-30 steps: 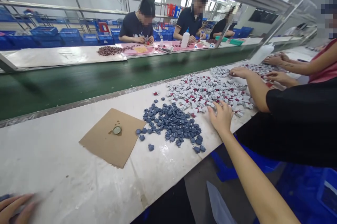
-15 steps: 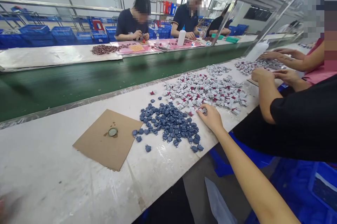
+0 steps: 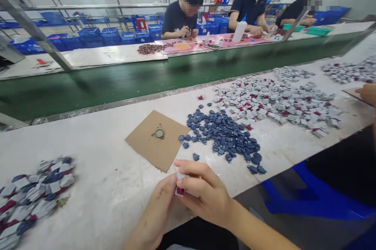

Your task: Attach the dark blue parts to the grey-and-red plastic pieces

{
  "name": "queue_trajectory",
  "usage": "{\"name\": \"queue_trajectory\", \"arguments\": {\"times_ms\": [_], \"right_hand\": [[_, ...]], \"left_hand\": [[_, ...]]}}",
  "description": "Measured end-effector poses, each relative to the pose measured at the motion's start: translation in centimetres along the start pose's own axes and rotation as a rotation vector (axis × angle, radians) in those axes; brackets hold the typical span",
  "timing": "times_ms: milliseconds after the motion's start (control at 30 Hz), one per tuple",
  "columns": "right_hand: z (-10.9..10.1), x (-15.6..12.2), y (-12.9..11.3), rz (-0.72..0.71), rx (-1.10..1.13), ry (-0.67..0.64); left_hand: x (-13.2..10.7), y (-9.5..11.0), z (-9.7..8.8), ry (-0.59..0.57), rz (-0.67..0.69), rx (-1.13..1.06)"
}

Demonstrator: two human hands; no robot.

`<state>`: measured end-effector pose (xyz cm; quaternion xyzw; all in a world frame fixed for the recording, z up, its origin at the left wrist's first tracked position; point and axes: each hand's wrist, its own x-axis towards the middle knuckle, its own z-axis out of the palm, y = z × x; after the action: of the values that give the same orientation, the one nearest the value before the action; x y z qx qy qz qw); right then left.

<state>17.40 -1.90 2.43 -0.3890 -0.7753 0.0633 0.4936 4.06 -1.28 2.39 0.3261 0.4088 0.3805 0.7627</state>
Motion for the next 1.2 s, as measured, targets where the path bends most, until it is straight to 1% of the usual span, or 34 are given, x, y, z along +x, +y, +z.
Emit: {"name": "queue_trajectory", "arguments": {"times_ms": [33,67,100,167,200,233,267,333,400,467,567,600,667,767,833,900,967,1033,1133,1200], "right_hand": [[0.9,-0.3,-0.4,-0.037,-0.034,0.018],[1.5,-0.6,-0.4,-0.069,-0.083,0.021],[1.8,-1.0,-0.3,-0.102,-0.143,0.004],[1.5,-1.8,0.7,-0.146,-0.284,-0.075],[0.9,-2.1,1.5,-0.133,-0.365,-0.105],[0.2,-2.5,2.4,-0.086,-0.452,-0.114],[-0.8,-2.8,3.5,-0.007,-0.541,-0.11],[-2.8,-3.4,5.8,0.18,-0.727,-0.11],[-4.5,-4.1,7.9,0.295,-0.875,-0.176],[-5.6,-4.6,9.3,0.331,-0.951,-0.256],[-6.0,-5.0,10.0,0.297,-0.969,-0.295],[-5.9,-5.0,10.0,0.272,-0.964,-0.292],[-5.8,-5.0,9.8,0.219,-0.958,-0.283],[-6.0,-5.3,9.4,0.111,-0.958,-0.266],[-6.2,-5.6,9.2,0.022,-0.927,-0.283],[-6.2,-5.8,8.8,-0.036,-0.865,-0.299],[-5.6,-5.7,8.2,-0.042,-0.797,-0.293],[-4.5,-5.2,7.5,-0.032,-0.729,-0.322],[-2.5,-3.9,6.9,-0.009,-0.631,-0.455],[-1.6,-2.8,6.9,0.026,-0.595,-0.521]], "left_hand": [[0.1,-0.4,0.5,-0.022,-0.011,-0.04],[0.0,-0.5,0.6,-0.021,-0.014,-0.094],[-0.2,-0.4,0.3,0.009,-0.013,-0.154],[-0.7,0.3,-0.9,0.137,0.002,-0.28],[-0.9,0.5,-1.5,0.202,0.018,-0.327],[-1.0,0.7,-2.2,0.253,0.037,-0.352],[-1.0,0.8,-2.8,0.295,0.063,-0.357],[-1.1,0.9,-3.6,0.347,0.118,-0.341],[-1.2,0.9,-4.0,0.361,0.12,-0.325],[-1.5,1.1,-4.1,0.332,0.091,-0.323],[-1.8,1.5,-4.1,0.253,0.069,-0.409],[-1.9,1.6,-4.2,0.248,0.07,-0.441],[-1.8,1.7,-4.4,0.293,0.069,-0.468],[-1.7,1.5,-4.7,0.37,0.058,-0.449],[-1.6,1.4,-5.0,0.372,0.069,-0.458],[-1.5,1.2,-5.2,0.376,0.087,-0.448],[-1.4,1.0,-5.4,0.379,0.08,-0.42],[-1.3,0.8,-5.5,0.368,0.057,-0.395],[-1.4,0.5,-5.6,0.35,0.047,-0.387],[-1.8,0.4,-5.8,0.369,0.055,-0.378]]}}
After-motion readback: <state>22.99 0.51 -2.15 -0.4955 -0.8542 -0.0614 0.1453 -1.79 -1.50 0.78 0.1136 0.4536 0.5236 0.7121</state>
